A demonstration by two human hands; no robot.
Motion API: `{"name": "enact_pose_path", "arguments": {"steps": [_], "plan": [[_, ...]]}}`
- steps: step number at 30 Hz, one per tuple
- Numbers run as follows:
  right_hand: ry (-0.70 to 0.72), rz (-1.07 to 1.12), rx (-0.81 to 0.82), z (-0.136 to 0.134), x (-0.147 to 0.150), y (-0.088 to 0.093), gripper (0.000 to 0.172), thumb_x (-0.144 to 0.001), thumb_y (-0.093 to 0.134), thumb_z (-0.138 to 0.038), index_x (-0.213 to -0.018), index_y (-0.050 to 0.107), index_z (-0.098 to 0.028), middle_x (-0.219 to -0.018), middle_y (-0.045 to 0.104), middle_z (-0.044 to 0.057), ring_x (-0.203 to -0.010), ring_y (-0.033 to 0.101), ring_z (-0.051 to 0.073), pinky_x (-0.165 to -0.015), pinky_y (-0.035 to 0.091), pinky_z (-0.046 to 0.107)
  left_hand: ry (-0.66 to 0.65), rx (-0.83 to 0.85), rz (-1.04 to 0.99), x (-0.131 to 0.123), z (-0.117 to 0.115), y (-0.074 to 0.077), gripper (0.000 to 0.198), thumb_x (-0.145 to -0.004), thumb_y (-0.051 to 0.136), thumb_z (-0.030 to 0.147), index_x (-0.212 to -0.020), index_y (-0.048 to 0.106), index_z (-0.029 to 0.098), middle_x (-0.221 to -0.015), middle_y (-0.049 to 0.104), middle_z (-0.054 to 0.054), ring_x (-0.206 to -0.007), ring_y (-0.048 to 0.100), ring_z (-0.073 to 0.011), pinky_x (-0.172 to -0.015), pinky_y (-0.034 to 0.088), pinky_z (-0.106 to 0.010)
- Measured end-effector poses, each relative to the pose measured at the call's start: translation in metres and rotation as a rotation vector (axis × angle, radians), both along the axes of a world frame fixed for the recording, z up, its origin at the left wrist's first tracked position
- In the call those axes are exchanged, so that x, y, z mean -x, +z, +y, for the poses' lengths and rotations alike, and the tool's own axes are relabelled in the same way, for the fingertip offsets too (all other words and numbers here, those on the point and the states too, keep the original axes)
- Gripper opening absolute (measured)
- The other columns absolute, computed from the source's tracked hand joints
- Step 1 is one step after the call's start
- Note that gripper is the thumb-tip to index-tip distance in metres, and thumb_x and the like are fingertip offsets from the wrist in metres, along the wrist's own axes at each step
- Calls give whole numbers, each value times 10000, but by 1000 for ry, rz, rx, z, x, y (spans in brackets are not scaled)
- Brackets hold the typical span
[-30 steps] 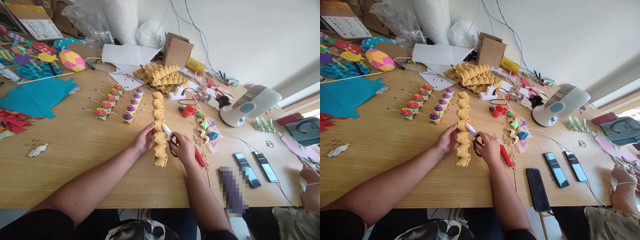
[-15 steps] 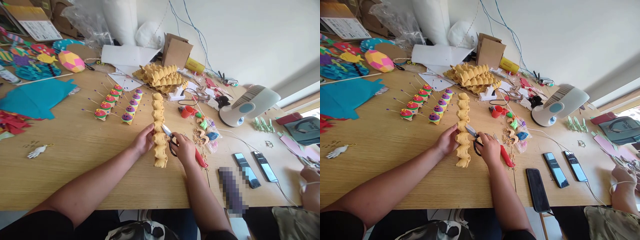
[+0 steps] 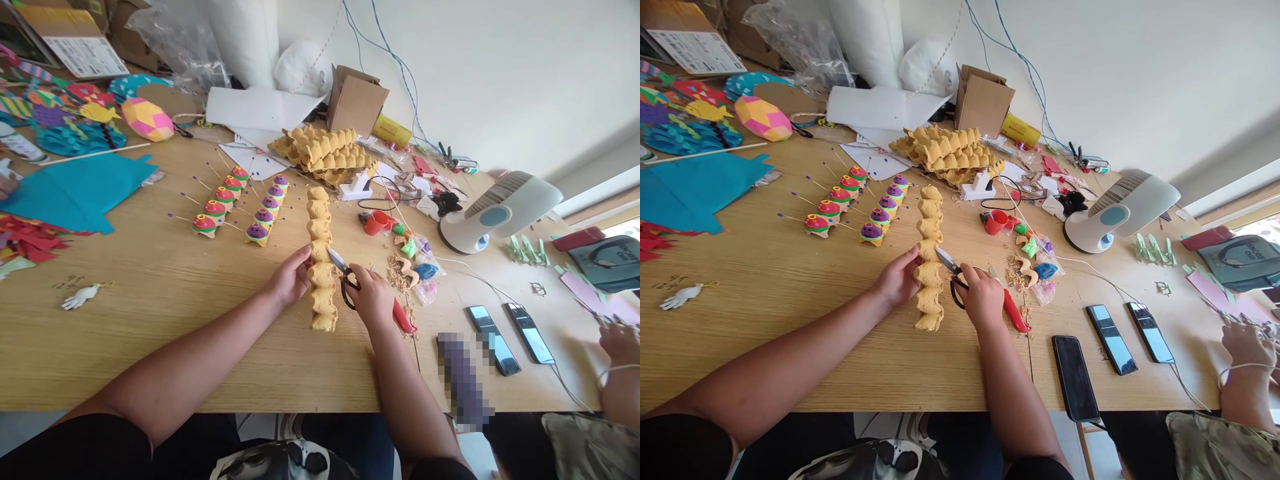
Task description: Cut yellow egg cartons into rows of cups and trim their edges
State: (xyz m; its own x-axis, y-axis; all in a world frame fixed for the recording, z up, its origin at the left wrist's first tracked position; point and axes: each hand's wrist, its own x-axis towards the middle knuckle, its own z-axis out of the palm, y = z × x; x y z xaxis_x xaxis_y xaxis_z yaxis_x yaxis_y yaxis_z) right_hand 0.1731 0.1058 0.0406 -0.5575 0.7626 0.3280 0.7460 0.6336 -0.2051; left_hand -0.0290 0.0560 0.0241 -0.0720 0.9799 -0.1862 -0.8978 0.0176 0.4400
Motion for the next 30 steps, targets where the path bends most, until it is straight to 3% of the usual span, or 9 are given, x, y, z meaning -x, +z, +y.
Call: {"name": "enact_pose_path", "arguments": {"steps": [5,13,24,30], "plan": [[-28,26,32,1,0,0,242,-958,663,-405,-1141,727,-259,-786,748,37,-739,669,223,-653,376,294,10,-14,28,0,0,-1,148,-930,711,304,-1014,736,184,-910,786,-57,-794,745,-195,-698,577,-279],[-109,187,244,0,4,9,319,-926,666,-492,-1138,701,-255,-765,713,-8,-660,619,179,-635,394,271,-6,-41,93,0,-1,-1,183,-893,759,343,-973,727,181,-869,766,-37,-757,713,-176,-695,567,-283],[-12,170,230,-3,6,8,293,-893,643,-368,-1156,699,-252,-784,681,-7,-673,598,171,-620,374,261,13,-90,117,1,-1,-2,169,-880,785,303,-1022,729,230,-960,751,-27,-779,699,-157,-652,537,-233],[0,103,117,-3,4,8,270,-935,631,-385,-1155,701,-244,-795,696,14,-703,623,194,-647,381,276,-1,-98,111,1,0,-4,208,-868,797,320,-1039,728,223,-951,756,-28,-795,709,-169,-664,543,-249]]}}
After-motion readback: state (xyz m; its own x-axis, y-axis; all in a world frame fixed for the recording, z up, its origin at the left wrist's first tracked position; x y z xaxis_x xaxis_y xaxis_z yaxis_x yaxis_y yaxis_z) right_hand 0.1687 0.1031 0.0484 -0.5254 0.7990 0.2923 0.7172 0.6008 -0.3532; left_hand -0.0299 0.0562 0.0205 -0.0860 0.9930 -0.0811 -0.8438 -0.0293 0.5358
